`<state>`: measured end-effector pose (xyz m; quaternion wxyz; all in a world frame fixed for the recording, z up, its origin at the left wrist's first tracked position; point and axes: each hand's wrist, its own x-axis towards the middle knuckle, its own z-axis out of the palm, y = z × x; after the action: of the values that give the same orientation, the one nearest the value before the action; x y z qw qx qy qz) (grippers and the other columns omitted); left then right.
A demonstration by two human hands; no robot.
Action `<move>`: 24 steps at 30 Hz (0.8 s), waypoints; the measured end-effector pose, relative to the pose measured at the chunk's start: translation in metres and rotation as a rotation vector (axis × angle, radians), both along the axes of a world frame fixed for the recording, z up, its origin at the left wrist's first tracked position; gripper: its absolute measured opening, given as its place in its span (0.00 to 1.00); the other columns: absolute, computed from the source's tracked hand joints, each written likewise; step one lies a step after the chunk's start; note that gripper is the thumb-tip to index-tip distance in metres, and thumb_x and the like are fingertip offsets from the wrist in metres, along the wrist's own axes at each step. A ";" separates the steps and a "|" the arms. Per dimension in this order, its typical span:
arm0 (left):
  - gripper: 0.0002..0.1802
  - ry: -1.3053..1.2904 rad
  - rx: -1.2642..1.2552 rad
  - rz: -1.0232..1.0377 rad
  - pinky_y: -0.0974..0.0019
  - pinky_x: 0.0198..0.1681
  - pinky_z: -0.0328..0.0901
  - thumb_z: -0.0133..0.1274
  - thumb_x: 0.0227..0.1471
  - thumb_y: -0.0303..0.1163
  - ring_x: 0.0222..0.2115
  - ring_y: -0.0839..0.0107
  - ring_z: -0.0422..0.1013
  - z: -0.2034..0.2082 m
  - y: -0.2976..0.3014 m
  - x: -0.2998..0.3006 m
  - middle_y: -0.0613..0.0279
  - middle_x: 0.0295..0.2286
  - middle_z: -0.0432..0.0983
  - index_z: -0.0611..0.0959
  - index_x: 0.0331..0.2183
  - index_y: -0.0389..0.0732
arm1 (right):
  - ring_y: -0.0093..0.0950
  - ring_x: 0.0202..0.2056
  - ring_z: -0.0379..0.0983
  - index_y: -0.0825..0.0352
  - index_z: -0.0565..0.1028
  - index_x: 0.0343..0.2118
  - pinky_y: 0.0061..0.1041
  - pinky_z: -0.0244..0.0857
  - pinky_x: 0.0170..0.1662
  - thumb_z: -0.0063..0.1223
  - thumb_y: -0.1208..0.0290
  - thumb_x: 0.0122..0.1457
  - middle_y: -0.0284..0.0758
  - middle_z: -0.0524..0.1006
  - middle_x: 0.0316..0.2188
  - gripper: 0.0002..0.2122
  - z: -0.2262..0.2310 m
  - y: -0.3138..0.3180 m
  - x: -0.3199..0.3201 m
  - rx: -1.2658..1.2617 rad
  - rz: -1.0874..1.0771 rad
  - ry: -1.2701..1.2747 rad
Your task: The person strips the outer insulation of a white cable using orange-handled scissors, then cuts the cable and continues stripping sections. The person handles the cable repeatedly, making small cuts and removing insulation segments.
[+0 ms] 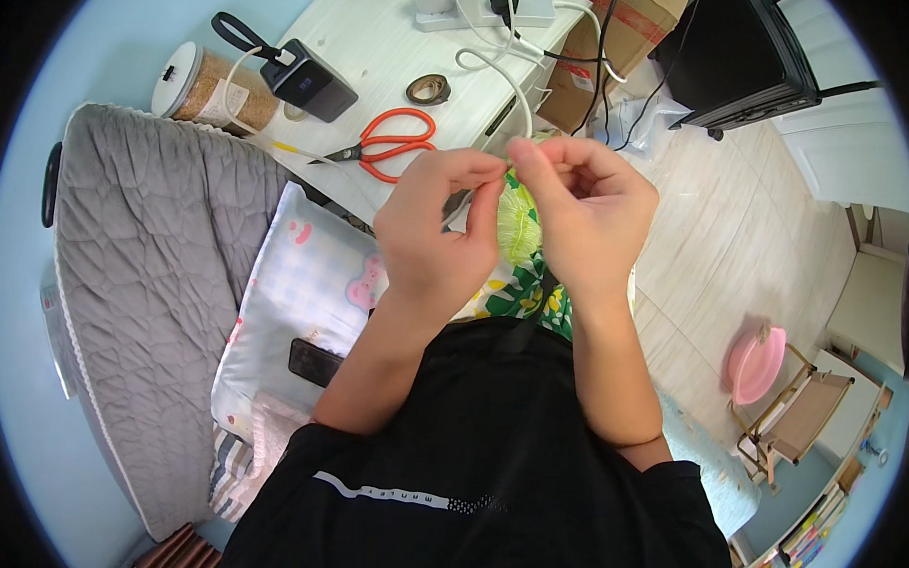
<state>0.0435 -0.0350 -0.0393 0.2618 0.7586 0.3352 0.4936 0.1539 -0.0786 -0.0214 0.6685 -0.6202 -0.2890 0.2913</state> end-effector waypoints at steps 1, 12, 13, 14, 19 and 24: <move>0.13 -0.070 -0.103 -0.006 0.72 0.30 0.66 0.58 0.40 0.13 0.26 0.71 0.72 0.001 -0.001 -0.001 0.62 0.26 0.77 0.78 0.31 0.37 | 0.12 0.17 0.64 0.70 0.77 0.27 0.12 0.56 0.20 0.61 0.74 0.52 0.28 0.75 0.18 0.05 -0.002 -0.001 0.003 0.042 0.026 0.171; 0.14 -0.301 -0.421 -0.182 0.76 0.36 0.67 0.58 0.44 0.13 0.30 0.76 0.73 0.019 -0.009 -0.009 0.60 0.30 0.75 0.75 0.35 0.32 | 0.14 0.20 0.62 0.72 0.78 0.36 0.13 0.54 0.23 0.53 0.66 0.60 0.28 0.72 0.19 0.12 -0.023 0.008 0.014 0.241 0.582 0.766; 0.14 -0.301 -0.402 -0.177 0.76 0.35 0.67 0.59 0.43 0.14 0.29 0.77 0.73 0.022 -0.009 -0.010 0.60 0.29 0.75 0.75 0.35 0.32 | 0.14 0.19 0.62 0.72 0.78 0.35 0.13 0.54 0.23 0.53 0.66 0.60 0.27 0.72 0.19 0.12 -0.025 0.010 0.014 0.270 0.618 0.786; 0.14 -0.302 -0.382 -0.168 0.76 0.35 0.67 0.59 0.43 0.14 0.29 0.77 0.73 0.024 -0.009 -0.011 0.60 0.29 0.75 0.76 0.34 0.32 | 0.14 0.19 0.62 0.72 0.78 0.35 0.13 0.54 0.23 0.53 0.67 0.60 0.28 0.72 0.19 0.11 -0.026 0.011 0.014 0.277 0.638 0.774; 0.09 -0.050 -0.096 -0.069 0.75 0.27 0.67 0.63 0.41 0.18 0.22 0.76 0.72 0.033 -0.005 -0.016 0.64 0.22 0.75 0.78 0.27 0.34 | 0.15 0.20 0.63 0.72 0.79 0.32 0.14 0.56 0.23 0.56 0.72 0.57 0.30 0.74 0.24 0.07 -0.023 0.017 0.011 0.328 0.654 0.661; 0.06 -0.004 -0.059 -0.038 0.75 0.24 0.68 0.62 0.42 0.19 0.20 0.76 0.74 0.039 -0.002 -0.017 0.62 0.21 0.78 0.80 0.26 0.34 | 0.16 0.20 0.64 0.72 0.79 0.31 0.14 0.58 0.23 0.58 0.73 0.55 0.32 0.76 0.28 0.06 -0.025 0.022 0.015 0.327 0.671 0.591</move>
<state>0.0263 -0.0365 -0.0003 0.2939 0.7557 0.3347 0.4800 0.1686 -0.0562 -0.0467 0.6802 -0.2698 -0.3128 0.6056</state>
